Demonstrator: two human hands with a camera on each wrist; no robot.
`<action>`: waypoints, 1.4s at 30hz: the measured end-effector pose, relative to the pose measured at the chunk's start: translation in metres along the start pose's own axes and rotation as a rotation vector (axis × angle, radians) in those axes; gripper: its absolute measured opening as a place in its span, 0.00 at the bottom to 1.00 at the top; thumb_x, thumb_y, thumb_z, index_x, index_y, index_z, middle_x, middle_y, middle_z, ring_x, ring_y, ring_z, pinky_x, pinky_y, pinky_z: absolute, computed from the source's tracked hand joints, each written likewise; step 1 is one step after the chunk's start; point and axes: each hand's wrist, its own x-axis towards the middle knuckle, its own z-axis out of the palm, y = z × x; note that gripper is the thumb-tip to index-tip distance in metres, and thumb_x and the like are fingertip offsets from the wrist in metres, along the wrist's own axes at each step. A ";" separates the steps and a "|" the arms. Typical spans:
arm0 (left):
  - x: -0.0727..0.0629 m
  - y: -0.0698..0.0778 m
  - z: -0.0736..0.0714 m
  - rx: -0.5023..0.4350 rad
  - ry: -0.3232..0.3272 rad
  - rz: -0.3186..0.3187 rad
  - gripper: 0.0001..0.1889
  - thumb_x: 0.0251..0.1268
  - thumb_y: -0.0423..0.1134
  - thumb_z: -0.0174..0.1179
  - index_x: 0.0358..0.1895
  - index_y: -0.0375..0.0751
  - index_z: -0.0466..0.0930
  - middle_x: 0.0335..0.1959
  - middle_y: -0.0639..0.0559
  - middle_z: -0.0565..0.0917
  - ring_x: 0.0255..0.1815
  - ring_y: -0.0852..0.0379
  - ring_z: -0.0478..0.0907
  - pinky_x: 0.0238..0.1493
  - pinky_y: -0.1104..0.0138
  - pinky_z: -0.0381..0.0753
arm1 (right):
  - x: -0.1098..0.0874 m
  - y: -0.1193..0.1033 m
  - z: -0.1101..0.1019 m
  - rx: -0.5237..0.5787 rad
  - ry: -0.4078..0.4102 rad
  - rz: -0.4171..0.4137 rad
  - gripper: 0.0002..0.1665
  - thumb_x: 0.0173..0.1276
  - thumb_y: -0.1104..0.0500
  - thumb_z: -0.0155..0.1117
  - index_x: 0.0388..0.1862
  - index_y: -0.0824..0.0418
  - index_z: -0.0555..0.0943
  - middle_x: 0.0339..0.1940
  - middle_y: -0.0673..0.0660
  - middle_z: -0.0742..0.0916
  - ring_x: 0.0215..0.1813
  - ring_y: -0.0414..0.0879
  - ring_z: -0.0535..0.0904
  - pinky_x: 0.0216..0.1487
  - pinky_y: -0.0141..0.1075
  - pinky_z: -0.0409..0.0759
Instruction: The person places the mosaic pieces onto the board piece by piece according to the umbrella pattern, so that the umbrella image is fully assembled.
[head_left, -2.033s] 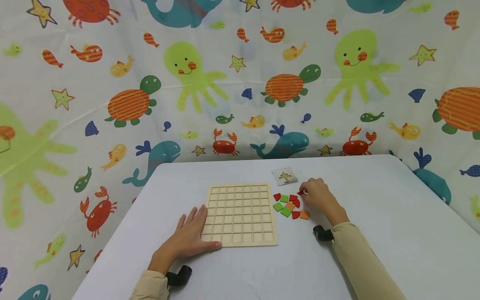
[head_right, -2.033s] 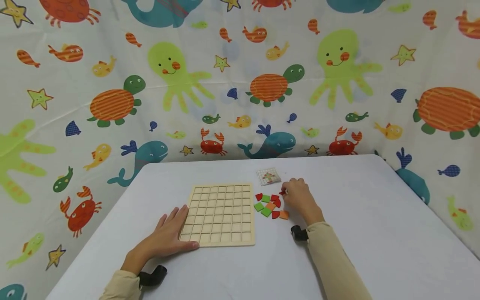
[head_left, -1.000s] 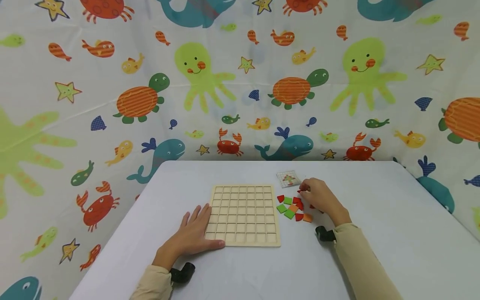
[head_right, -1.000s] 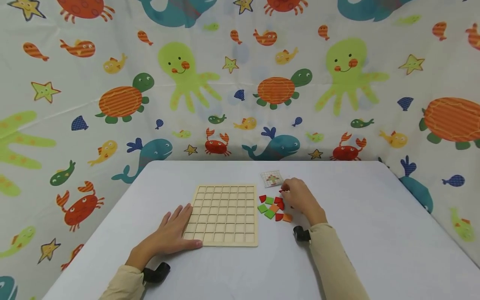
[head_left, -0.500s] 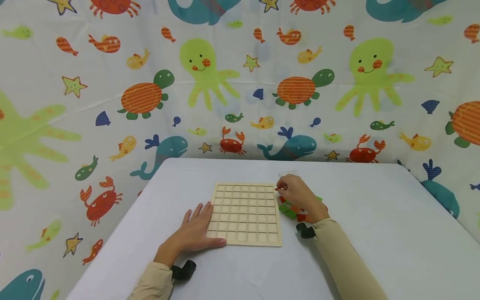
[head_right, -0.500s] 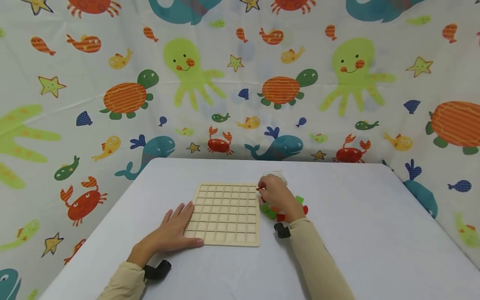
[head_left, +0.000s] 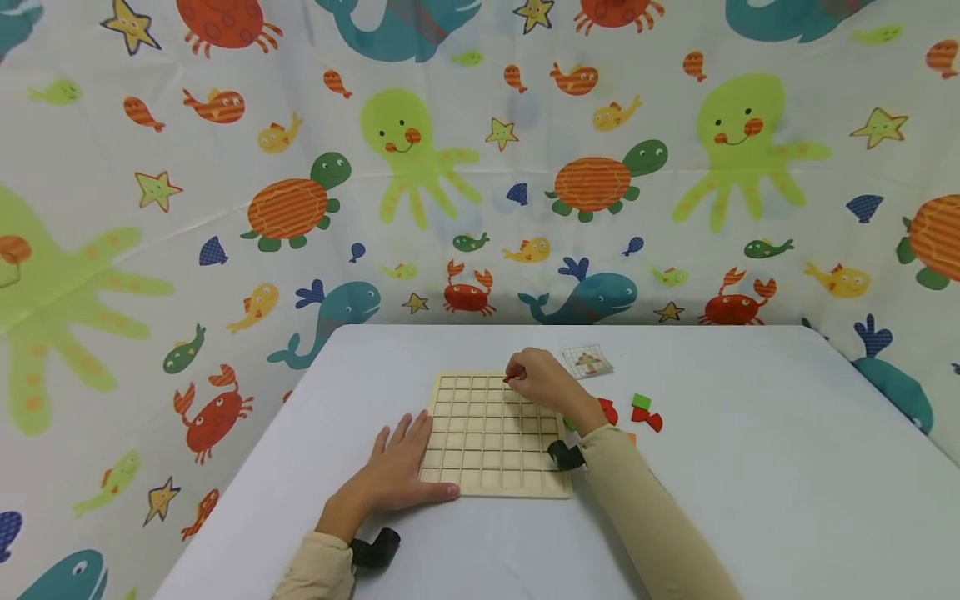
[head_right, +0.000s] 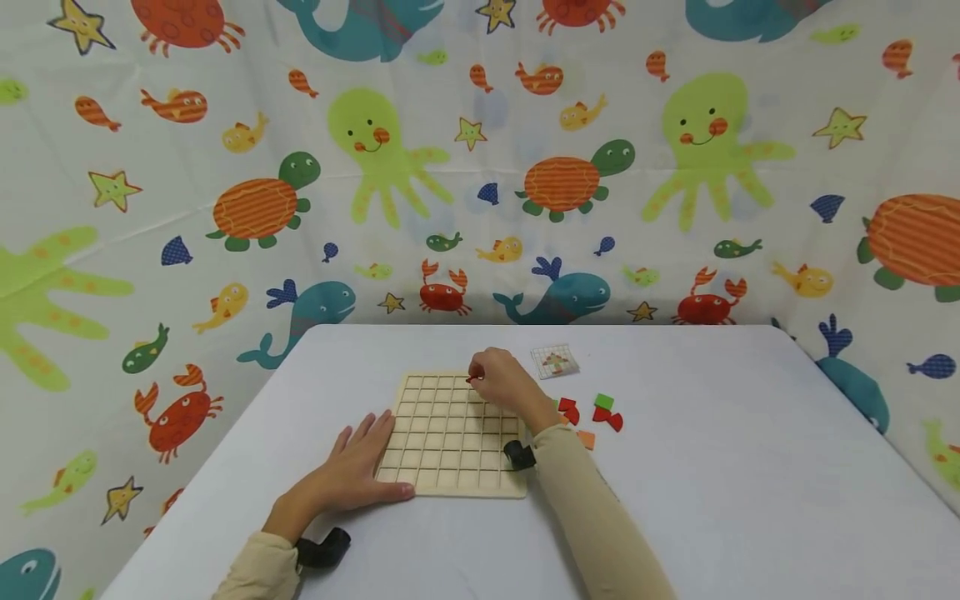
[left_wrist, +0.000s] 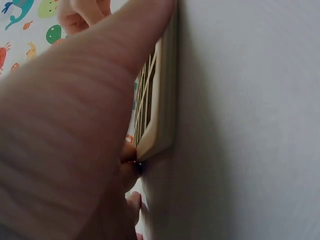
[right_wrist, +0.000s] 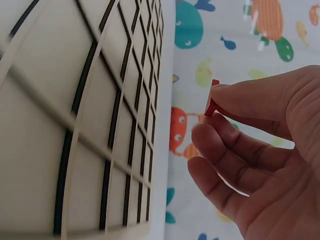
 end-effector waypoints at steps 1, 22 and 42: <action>0.000 0.000 0.001 -0.001 -0.001 0.000 0.69 0.56 0.76 0.69 0.86 0.30 0.48 0.88 0.36 0.51 0.88 0.33 0.41 0.81 0.35 0.35 | 0.002 -0.001 0.003 0.002 -0.006 0.001 0.04 0.73 0.70 0.67 0.43 0.68 0.88 0.39 0.56 0.86 0.42 0.50 0.82 0.48 0.43 0.85; 0.002 -0.001 -0.001 -0.002 0.012 0.004 0.69 0.56 0.76 0.69 0.87 0.31 0.48 0.88 0.37 0.50 0.88 0.34 0.40 0.81 0.35 0.36 | 0.025 -0.001 0.034 -0.084 -0.105 -0.007 0.05 0.70 0.70 0.69 0.36 0.62 0.87 0.34 0.53 0.85 0.39 0.47 0.78 0.45 0.42 0.81; 0.000 -0.001 0.003 0.004 -0.007 -0.006 0.68 0.57 0.76 0.69 0.87 0.31 0.47 0.88 0.37 0.49 0.88 0.34 0.38 0.81 0.35 0.34 | 0.019 0.003 0.037 -0.060 -0.113 -0.048 0.06 0.70 0.72 0.68 0.36 0.63 0.87 0.35 0.54 0.84 0.39 0.48 0.79 0.47 0.43 0.83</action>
